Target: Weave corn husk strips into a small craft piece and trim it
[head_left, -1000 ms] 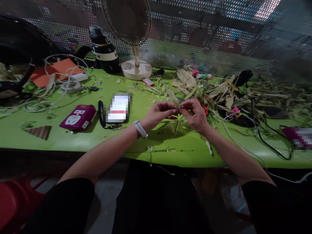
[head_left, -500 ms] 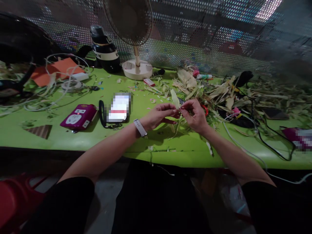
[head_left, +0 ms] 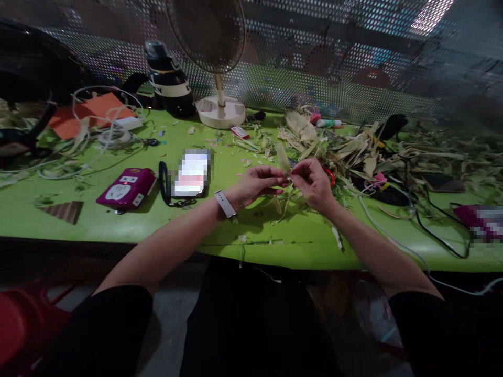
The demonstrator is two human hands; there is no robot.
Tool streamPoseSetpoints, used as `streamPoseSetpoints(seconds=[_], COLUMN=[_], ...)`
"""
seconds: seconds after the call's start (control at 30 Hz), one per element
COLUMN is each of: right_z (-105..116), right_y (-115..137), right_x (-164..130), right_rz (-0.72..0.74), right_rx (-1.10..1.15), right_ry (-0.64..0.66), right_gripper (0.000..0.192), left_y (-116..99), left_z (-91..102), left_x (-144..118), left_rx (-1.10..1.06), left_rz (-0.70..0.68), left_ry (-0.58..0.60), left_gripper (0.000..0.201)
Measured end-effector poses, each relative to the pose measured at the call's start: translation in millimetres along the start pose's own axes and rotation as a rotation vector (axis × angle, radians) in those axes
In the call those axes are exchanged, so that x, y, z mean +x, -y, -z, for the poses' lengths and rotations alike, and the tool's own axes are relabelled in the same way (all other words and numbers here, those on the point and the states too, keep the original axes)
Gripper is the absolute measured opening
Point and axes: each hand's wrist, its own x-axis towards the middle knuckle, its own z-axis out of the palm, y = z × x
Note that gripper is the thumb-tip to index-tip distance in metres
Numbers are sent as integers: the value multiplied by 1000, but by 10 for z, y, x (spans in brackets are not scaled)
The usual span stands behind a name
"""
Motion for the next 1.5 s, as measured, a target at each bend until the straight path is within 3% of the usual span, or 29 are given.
streamPoseSetpoints(seconds=[0.1,0.23,0.33,0.57,0.77,1.1,1.37,1.5], right_z=[38,149,205,228,161,224,59,30], right_y=[-14,-25,-35,-60,-70,-138,-105,-45], right_x=[20,77,109,110,73,85,39,22], right_rz=[1,187,312,415,548,573,454,350], right_rx=[-14,-136,-228,-325,-420,-492,-497,-469], right_ry=[-32,21,96,133,18,58,-53,-52], right_gripper=[16,17,10,13,17,10,5,5], left_y=[-12,-38,-59,-72,-56,-45,15,59], left_z=[16,41,45,19,5,-14,-61,-57], left_x=[14,41,47,34,24,23,18,12], left_rx=[-34,-86,-96,-101,-126,-157,-190,-126], left_rz=[26,62,93,111,107,133,60,-29], left_ry=[-31,-65,-52,7,-25,4,-122,-124], left_gripper=[11,9,9,12,12,13,12,5])
